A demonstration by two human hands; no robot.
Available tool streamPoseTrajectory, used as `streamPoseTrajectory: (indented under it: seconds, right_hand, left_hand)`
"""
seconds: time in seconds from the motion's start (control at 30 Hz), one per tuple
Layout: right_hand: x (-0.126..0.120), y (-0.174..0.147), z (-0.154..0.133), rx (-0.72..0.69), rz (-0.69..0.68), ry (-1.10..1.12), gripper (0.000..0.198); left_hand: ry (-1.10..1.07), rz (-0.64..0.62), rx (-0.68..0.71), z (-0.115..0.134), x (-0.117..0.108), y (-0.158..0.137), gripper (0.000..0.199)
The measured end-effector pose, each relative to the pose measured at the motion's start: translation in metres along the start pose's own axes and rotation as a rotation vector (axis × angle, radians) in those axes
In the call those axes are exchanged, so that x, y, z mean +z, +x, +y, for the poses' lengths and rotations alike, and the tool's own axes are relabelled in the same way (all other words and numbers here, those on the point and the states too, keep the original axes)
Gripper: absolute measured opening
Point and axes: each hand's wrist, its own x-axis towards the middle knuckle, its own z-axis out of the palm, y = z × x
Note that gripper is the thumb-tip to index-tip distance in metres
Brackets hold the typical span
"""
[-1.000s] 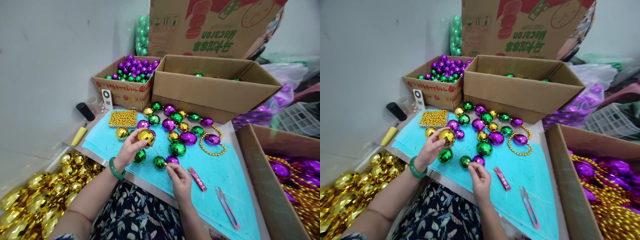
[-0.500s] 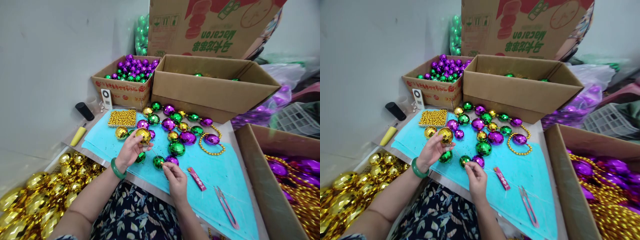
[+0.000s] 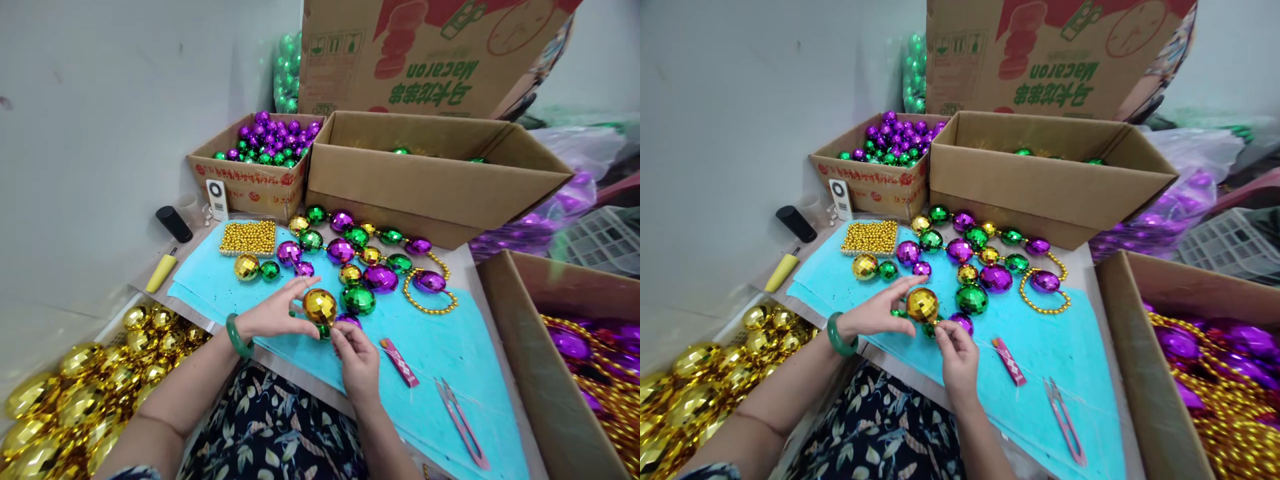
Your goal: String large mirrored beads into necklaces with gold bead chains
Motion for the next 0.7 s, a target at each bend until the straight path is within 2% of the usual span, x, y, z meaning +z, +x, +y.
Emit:
streamPoseTrajectory:
  seconds: [0.07,0.13,0.2,0.3,0.4,0.5,0.6,0.7]
  right_hand:
    - [-0.003,0.003,0.002,0.039,0.025,0.026,0.024]
    - [-0.004,0.005,0.004,0.058,0.048,0.044,0.026]
    - [-0.003,0.007,0.003,0.064,0.052,0.054,0.028]
    - [0.001,0.007,0.000,0.063,0.018,0.058,0.027]
    - [0.005,0.006,-0.002,0.061,0.006,0.054,0.026]
    - [0.003,0.006,-0.003,0.073,0.024,0.035,0.026]
    - [0.000,0.006,-0.002,0.094,0.038,0.016,0.026]
    - [-0.001,0.006,-0.002,0.099,0.047,0.012,0.026]
  left_hand:
    - [0.304,0.074,0.021,0.001,-0.030,0.014,0.054]
    - [0.658,0.240,-0.021,-0.001,-0.069,0.035,0.028]
    - [0.999,0.406,-0.229,-0.009,-0.105,0.061,0.028]
    - [1.100,0.393,-0.369,-0.028,-0.141,0.094,0.026]
    - [1.106,0.312,-0.425,-0.046,-0.152,0.112,0.025]
    - [1.102,0.297,-0.441,-0.056,-0.154,0.119,0.020]
    - [1.058,0.332,-0.420,-0.055,-0.153,0.120,0.015]
    - [1.010,0.418,-0.353,-0.043,-0.144,0.113,0.018]
